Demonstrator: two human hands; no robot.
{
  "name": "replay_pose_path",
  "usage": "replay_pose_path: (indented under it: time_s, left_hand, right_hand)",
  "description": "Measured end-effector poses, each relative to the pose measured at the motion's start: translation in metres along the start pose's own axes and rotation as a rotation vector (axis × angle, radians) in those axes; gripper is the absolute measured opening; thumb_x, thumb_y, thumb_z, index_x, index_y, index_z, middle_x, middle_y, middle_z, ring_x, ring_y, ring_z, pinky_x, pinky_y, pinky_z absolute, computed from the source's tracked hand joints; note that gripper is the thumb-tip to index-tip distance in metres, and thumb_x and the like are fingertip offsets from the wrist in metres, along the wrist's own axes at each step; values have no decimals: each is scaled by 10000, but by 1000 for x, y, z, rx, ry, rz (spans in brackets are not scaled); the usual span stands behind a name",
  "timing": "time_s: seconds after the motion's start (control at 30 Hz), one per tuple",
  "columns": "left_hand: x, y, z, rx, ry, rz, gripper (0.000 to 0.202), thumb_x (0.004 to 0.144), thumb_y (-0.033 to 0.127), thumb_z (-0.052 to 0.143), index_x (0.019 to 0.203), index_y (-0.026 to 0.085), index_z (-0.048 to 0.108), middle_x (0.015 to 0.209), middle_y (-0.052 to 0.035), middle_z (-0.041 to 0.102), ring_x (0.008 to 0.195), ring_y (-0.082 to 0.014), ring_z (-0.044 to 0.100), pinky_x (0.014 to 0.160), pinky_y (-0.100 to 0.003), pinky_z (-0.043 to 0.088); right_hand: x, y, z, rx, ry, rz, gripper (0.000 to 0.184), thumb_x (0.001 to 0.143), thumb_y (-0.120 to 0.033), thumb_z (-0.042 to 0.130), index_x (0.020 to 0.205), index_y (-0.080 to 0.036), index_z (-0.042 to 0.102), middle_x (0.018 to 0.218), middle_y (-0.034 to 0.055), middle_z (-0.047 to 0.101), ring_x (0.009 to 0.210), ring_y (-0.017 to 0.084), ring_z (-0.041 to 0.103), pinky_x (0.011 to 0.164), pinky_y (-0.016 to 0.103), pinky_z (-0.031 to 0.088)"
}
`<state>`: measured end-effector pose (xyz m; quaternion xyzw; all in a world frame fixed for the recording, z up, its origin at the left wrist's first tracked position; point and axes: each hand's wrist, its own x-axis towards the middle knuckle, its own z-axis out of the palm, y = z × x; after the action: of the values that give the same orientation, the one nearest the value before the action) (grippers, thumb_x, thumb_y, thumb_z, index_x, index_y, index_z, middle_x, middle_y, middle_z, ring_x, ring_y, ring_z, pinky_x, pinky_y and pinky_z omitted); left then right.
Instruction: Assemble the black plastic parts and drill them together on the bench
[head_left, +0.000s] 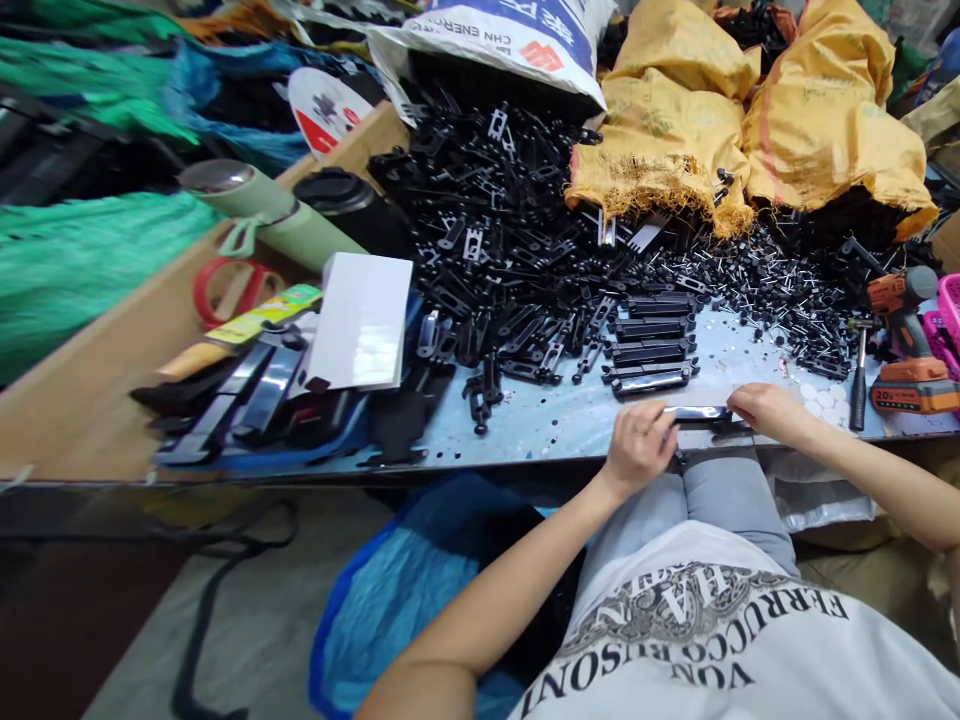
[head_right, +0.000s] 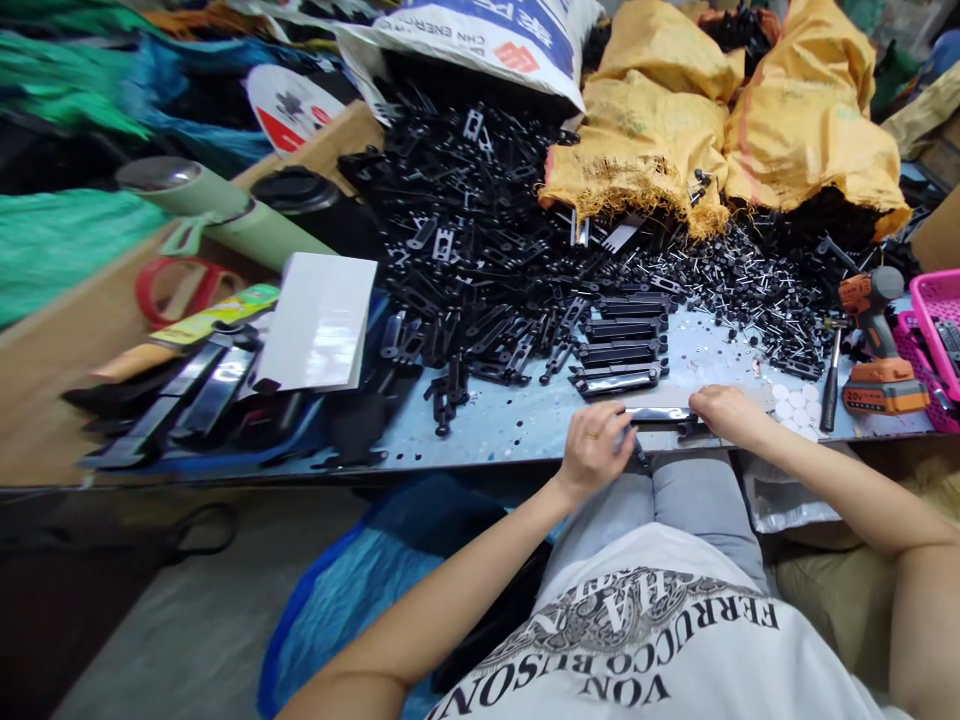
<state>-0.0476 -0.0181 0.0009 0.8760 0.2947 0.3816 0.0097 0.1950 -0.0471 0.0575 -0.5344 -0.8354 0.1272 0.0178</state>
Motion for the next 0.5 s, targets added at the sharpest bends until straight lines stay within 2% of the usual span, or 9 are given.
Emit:
replay_pose_path:
  time_s: [0.07, 0.13, 0.23, 0.3, 0.37, 0.43, 0.5]
  left_hand:
    - [11, 14, 7, -22, -160, 88, 268, 857, 240, 503, 1115, 182, 539, 1093, -114, 613, 1084, -241, 549, 893, -396, 442]
    - [23, 25, 17, -28, -332, 84, 357, 846, 316, 535, 1166, 157, 512, 1123, -131, 594, 1118, -265, 516, 911, -407, 417]
    - [35, 31, 29, -16, -532, -12, 497, 790, 433, 612, 1169, 133, 496, 1064, -139, 596, 1052, -285, 529, 859, -402, 423]
    - [39, 28, 33, -25, -601, -35, 487, 773, 428, 639, 1141, 140, 503, 1012, -124, 604, 994, -273, 546, 826, -382, 429]
    - [41, 24, 35, -39, -591, -41, 468, 774, 387, 649, 1142, 140, 499, 1005, -122, 602, 989, -270, 548, 825, -379, 429]
    - [39, 19, 34, -59, -509, -38, 464, 779, 349, 648, 1163, 141, 491, 1046, -132, 594, 1033, -274, 537, 850, -392, 428]
    - [33, 16, 28, -86, -394, -12, 401, 803, 325, 615, 1147, 146, 514, 1083, -136, 593, 1068, -266, 531, 873, -391, 430]
  right_hand:
    - [-2, -2, 7, -17, -32, -10, 178, 883, -116, 454, 827, -137, 622, 809, 96, 659, 773, 172, 615, 701, 248, 432]
    - [-4, 1, 14, 82, -6, 21, 159, 896, -192, 476, 883, -142, 626, 865, 103, 673, 812, 180, 627, 747, 265, 450]
    - [-8, 16, 23, 392, 91, 206, 282, 929, -374, 425, 1031, -168, 588, 920, 84, 688, 838, 175, 644, 785, 294, 479]
    - [-10, 28, 26, 611, 65, 331, 380, 965, -409, 285, 1057, -160, 557, 850, 70, 695, 790, 166, 656, 758, 305, 502]
    - [-12, 35, 27, 697, 78, 376, 415, 972, -407, 224, 1054, -157, 544, 860, 71, 690, 811, 170, 657, 774, 325, 508]
    - [-13, 32, 24, 609, 249, 369, 383, 950, -441, 306, 1073, -169, 545, 1001, 94, 666, 938, 195, 629, 857, 367, 483]
    - [-12, 19, 21, 458, 443, 296, 367, 921, -453, 395, 1109, -177, 548, 1098, 114, 627, 1034, 219, 583, 922, 394, 447]
